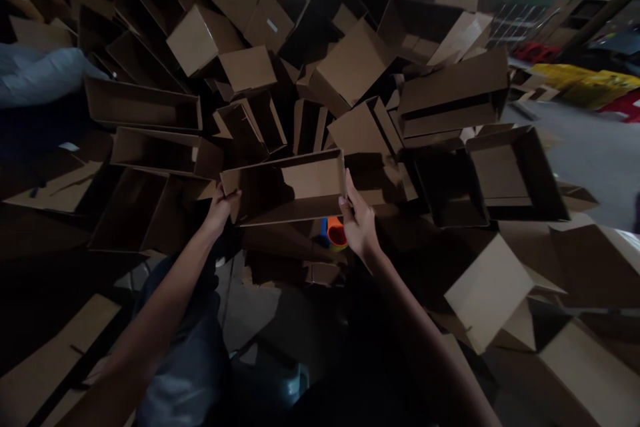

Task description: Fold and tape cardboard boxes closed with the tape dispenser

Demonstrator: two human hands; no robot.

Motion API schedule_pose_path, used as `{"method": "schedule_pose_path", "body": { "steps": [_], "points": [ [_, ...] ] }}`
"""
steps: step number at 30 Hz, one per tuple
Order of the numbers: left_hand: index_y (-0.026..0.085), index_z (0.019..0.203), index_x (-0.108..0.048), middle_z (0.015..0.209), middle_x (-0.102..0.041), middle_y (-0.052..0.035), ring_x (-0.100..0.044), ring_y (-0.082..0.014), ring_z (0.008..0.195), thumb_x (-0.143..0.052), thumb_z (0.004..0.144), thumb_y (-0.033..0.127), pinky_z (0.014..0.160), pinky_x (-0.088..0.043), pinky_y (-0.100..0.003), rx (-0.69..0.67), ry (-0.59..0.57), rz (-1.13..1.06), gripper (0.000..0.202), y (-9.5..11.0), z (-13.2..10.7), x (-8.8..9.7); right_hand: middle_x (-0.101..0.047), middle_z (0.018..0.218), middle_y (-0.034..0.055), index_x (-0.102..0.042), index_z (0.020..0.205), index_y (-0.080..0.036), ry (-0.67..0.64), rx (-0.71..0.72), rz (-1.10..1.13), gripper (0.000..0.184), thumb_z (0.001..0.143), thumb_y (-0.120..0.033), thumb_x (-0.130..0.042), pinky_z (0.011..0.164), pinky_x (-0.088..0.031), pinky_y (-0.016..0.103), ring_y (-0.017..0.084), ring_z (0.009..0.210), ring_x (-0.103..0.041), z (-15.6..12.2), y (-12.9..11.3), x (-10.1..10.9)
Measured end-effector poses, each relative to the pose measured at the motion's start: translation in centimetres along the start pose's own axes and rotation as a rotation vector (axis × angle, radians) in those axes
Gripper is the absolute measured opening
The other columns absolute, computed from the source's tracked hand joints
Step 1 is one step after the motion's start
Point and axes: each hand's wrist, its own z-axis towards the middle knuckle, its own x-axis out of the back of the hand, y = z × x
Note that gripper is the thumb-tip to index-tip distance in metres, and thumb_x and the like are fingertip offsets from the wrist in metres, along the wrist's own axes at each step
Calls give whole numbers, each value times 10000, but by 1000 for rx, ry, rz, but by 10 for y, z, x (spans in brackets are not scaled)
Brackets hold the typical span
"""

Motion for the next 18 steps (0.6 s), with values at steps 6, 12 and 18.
{"method": "schedule_pose_path", "body": {
  "steps": [6, 12, 18],
  "points": [
    [248, 970, -632, 928, -701, -17, -631, -287, 1027, -769, 591, 228, 944, -460, -378, 31, -17, 46, 404, 5, -3, 1, -463, 1544, 75, -383, 1518, -264, 83, 6, 65, 566, 979, -424, -448, 1172, -364, 524, 265, 1419, -439, 2, 8, -2],
    [231, 828, -633, 830, -681, -12, -637, -278, 934, -778, 548, 258, 920, -453, -391, 89, 21, 87, 316, 3, -1, 2, -698, 1242, 120, -523, 1392, -242, 66, -196, -85, 515, 970, -514, -409, 964, -524, 561, 339, 1118, -670, 1, 13, -4],
    [239, 853, -623, 859, -693, -23, -658, -297, 980, -765, 556, 291, 946, -460, -429, 136, 33, 71, 333, -5, 5, 8, -727, 1175, 108, -488, 1445, -274, 14, -172, -182, 556, 990, -562, -347, 886, -548, 562, 348, 1000, -710, -5, 19, -10]
  ]
}}
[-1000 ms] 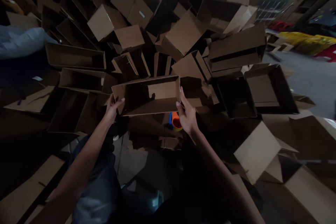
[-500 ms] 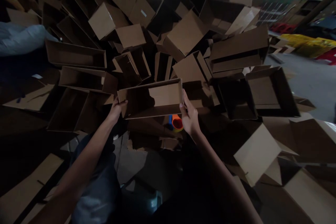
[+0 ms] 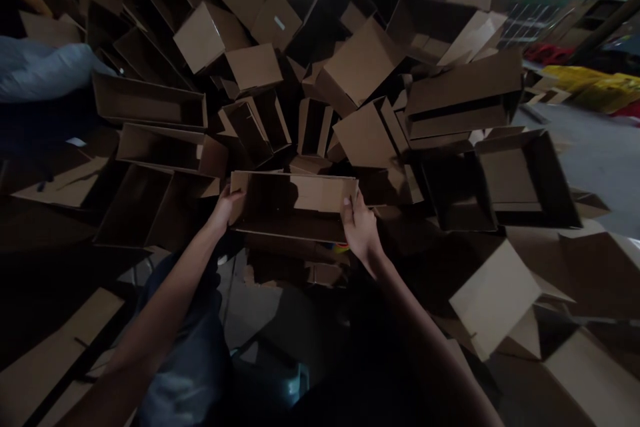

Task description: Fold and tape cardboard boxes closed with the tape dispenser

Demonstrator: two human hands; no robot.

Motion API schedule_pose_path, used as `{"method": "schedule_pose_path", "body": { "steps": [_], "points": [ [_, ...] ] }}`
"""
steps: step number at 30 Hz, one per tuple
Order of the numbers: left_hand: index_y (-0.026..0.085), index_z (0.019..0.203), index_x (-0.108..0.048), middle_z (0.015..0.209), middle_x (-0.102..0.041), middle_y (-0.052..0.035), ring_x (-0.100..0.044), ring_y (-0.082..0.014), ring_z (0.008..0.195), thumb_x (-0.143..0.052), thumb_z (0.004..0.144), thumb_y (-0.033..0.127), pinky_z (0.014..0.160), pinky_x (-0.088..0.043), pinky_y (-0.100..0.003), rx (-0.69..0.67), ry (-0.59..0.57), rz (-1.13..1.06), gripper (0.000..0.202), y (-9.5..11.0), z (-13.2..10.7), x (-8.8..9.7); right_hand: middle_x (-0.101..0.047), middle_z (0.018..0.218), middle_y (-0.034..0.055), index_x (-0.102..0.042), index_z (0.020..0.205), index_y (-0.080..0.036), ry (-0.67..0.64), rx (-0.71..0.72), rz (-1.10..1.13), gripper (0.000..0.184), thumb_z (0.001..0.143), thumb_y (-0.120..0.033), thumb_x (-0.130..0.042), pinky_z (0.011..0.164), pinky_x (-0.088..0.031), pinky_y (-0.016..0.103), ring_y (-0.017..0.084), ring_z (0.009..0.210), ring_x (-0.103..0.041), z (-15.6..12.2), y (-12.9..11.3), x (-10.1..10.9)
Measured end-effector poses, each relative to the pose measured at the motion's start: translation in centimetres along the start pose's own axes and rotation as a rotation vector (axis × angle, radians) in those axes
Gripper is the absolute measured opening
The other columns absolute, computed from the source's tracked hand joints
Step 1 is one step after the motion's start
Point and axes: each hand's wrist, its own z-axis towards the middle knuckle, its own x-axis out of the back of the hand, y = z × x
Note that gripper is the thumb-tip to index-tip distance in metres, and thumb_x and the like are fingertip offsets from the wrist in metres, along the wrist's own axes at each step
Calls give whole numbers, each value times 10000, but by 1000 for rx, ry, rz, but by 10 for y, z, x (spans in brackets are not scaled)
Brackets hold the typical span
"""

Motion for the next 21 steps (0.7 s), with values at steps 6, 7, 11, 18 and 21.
{"method": "schedule_pose_path", "body": {
  "steps": [6, 7, 11, 18, 21],
  "points": [
    [260, 859, -669, 864, -738, -20, -654, -335, 1109, -771, 563, 276, 1018, -463, -464, 78, -3, -84, 314, -4, 1, 0, -695, 1246, 112, -416, 1498, -280, 46, 97, -35, 552, 1013, -526, -325, 896, -555, 541, 328, 1044, -704, 0, -6, 0],
    [259, 846, -676, 863, -744, -21, -652, -338, 1121, -775, 572, 281, 1027, -460, -469, 103, 0, -96, 292, -5, 1, 0, -686, 1263, 115, -410, 1503, -279, 44, 99, -36, 556, 1012, -526, -323, 905, -551, 549, 333, 1063, -697, 0, -6, 0],
    [251, 818, -693, 879, -758, -25, -661, -335, 1121, -779, 600, 274, 1049, -457, -477, 149, -4, -140, 235, -3, 1, -1, -661, 1306, 133, -357, 1536, -268, 27, 59, -59, 586, 1010, -520, -306, 908, -543, 580, 362, 1095, -682, 1, -9, 1],
    [218, 854, -698, 935, -766, -53, -683, -335, 1084, -768, 638, 254, 1042, -478, -507, 178, 20, -176, 230, 3, 3, 6, -543, 1459, 164, -267, 1575, -222, 15, 114, -117, 602, 1018, -449, -282, 910, -561, 543, 360, 1174, -652, -7, -17, -4],
    [202, 858, -692, 975, -763, -70, -664, -334, 1134, -756, 645, 232, 1058, -469, -500, 199, 39, -183, 224, 3, 1, 7, -497, 1503, 158, -247, 1581, -222, 29, 139, -119, 602, 1020, -440, -273, 953, -547, 522, 345, 1247, -606, -8, -21, 0]
  ]
}}
